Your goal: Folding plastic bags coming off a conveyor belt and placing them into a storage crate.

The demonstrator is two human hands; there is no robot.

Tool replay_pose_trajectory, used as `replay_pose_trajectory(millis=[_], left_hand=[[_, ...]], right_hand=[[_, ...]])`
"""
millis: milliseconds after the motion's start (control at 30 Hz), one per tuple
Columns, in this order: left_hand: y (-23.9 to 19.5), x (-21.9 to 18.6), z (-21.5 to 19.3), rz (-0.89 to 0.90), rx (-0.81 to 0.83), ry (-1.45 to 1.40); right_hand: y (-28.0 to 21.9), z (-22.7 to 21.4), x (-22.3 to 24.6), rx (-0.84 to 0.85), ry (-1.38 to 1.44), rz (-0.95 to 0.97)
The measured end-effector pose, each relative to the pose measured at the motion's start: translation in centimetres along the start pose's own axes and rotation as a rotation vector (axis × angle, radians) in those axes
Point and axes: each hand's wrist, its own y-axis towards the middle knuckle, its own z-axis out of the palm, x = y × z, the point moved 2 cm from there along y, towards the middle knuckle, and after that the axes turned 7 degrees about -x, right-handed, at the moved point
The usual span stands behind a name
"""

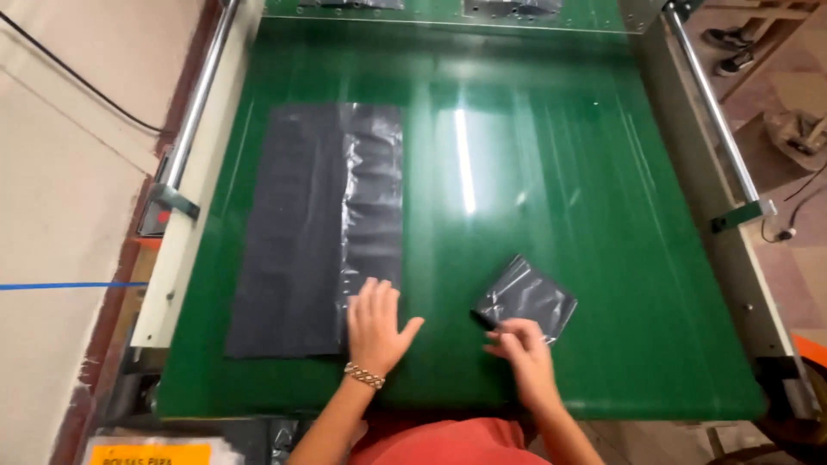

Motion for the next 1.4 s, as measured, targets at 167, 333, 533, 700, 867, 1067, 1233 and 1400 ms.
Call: replay_pose_trajectory(millis=[167, 333, 533, 700, 867, 1067, 1233, 1400], left_hand=[[-2.0, 3.7, 0.1, 0.034, 0.231, 0.129], [-0.5, 3.0, -3.6, 0.074, 0.614, -0.039], [-2.7, 4.2, -0.1, 0.169, 0.386, -0.195], [-4.3, 6.4, 6.2, 0.105, -0.041, -0.252], [-4.6, 7.5, 6.2, 0.144, -0.057, -0.349], [-6.1, 13.7, -2.7, 0.098, 0.000, -0.075], [-9.8, 21.7, -6.3, 0.074, -0.089, 0.156], [-8.0, 21.6, -13.5, -0.121, 0.382, -0.401]], right_hand=[[-1.3, 10.8, -2.5, 0.309, 0.247, 0.102], [-0.1, 15.0, -4.1, 0.244, 0.225, 0.225], [0.3, 16.2, -4.6, 0.169, 0.289, 0.214], [0.0, 16.5, -2.9, 0.260, -0.610, -0.711], [0.6, 19.8, -2.3, 0.295, -0.817, -1.001], [1.2, 18.8, -2.6, 0.302, -0.726, -0.948], [-2.0, 15.9, -1.1, 0.308, -0.647, -0.882], [-3.5, 9.1, -4.8, 0.401, -0.698, -0.464]])
